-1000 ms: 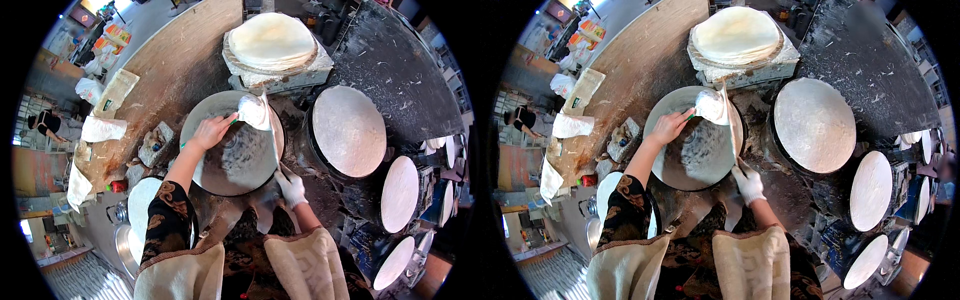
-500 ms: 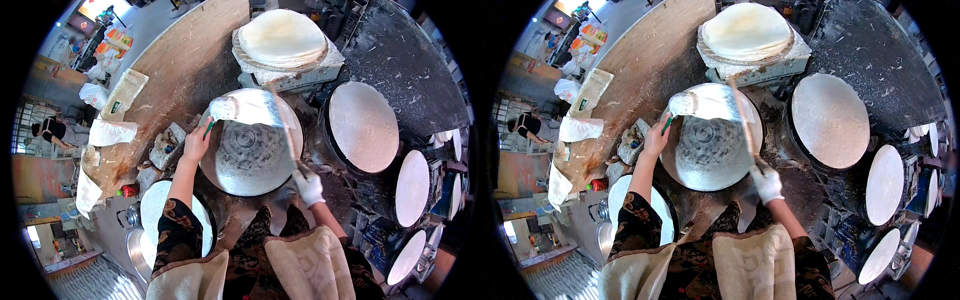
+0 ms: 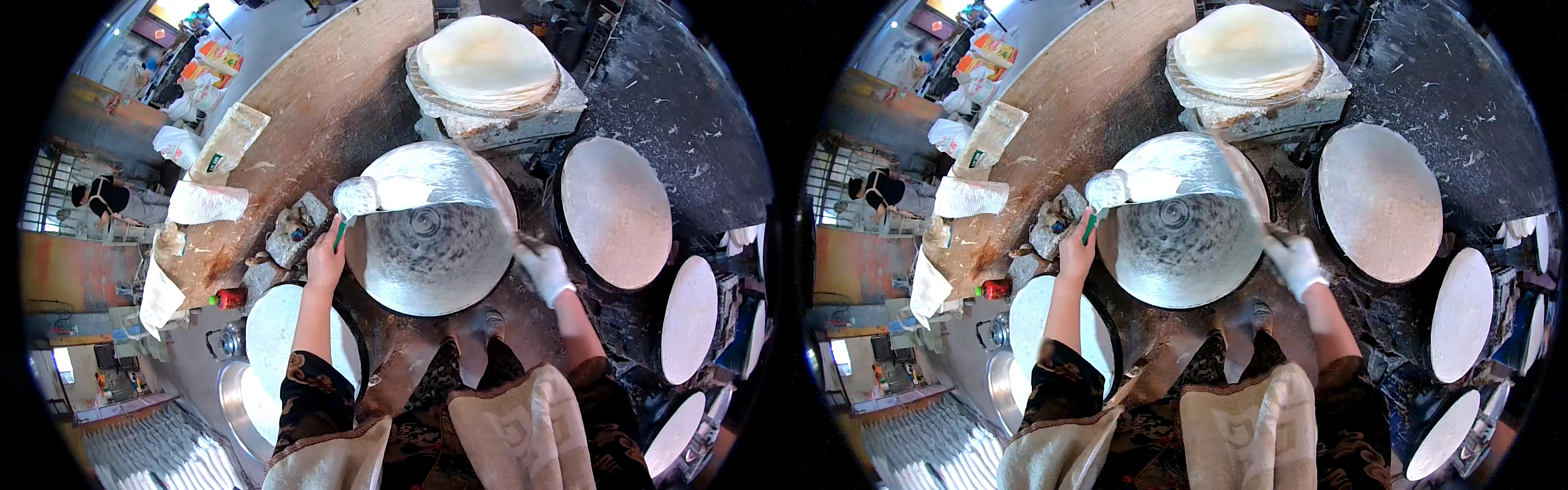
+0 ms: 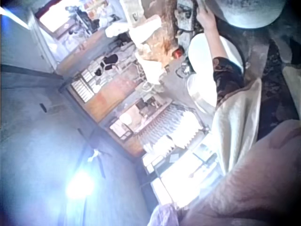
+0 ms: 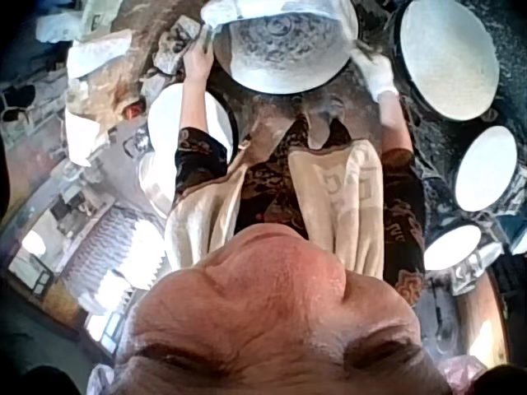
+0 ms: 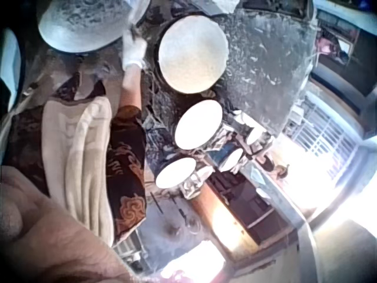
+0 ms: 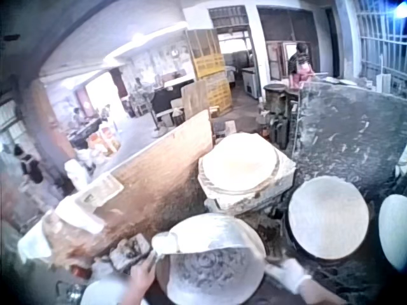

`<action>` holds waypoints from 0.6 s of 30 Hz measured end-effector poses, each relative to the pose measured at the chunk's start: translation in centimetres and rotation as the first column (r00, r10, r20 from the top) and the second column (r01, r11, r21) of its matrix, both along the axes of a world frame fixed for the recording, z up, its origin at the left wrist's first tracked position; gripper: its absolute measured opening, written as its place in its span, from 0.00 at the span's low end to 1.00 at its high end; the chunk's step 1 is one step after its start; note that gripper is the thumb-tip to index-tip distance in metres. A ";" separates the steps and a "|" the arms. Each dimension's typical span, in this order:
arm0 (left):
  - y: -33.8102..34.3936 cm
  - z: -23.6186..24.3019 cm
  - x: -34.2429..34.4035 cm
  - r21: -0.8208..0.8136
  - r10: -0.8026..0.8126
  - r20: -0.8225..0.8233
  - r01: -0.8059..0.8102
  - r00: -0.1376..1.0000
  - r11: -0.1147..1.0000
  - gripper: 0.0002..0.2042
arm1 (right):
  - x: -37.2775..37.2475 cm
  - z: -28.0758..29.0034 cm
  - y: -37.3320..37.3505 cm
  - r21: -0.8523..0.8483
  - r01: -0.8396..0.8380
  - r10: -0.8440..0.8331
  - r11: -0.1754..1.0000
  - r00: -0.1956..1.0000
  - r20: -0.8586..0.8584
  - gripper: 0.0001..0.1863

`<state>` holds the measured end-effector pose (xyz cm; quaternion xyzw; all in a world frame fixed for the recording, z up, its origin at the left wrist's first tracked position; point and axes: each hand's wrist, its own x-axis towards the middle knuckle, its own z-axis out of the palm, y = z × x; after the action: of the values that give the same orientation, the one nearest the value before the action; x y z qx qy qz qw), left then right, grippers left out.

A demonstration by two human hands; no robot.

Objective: The person pours batter from a ladle onto a hot circular griddle and uses a wooden spreader to distribute it into a thin, round crepe. They then lift the cooked crepe and place it onto a growing stack of finished crepes. The process is repeated continuously with multiple crepes being prepared in a commercial kitchen setting.

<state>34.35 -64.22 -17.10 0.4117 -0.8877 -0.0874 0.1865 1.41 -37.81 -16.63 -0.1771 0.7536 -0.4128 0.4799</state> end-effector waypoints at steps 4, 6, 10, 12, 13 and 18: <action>2.2 -0.1 -0.7 0.030 0.063 0.003 -0.063 0.998 0.998 0.24 | 6.4 1.8 -3.5 0.039 -0.322 0.320 0.946 0.946 0.043 0.20; 3.7 0.0 0.3 -0.011 0.107 -0.013 -0.108 0.994 0.994 0.24 | 7.3 3.3 -4.5 0.029 -0.418 0.414 0.908 0.906 0.091 0.21; 6.2 -0.1 2.5 -0.022 0.171 -0.113 -0.175 0.979 0.984 0.24 | -0.7 1.9 -4.8 0.058 -0.426 0.413 0.903 0.897 0.158 0.22; 7.6 0.0 2.2 -0.004 0.194 -0.134 -0.196 0.972 0.981 0.24 | -5.3 0.6 -5.1 -0.025 -0.320 0.321 0.947 0.945 0.062 0.23; 8.3 -0.2 2.1 0.009 0.210 -0.132 -0.211 0.969 0.977 0.24 | -6.5 0.3 -5.7 -0.048 -0.305 0.306 0.951 0.952 0.020 0.23; 12.5 -0.8 1.5 0.036 0.340 -0.144 -0.338 0.929 0.940 0.24 | -1.3 2.4 -7.9 0.096 -0.717 0.723 0.691 0.680 -0.122 0.29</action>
<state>35.84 -51.75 -17.90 0.5521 -0.7865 -0.0891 0.2619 0.11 -45.75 -14.28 -0.4796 0.6653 -0.1612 0.5489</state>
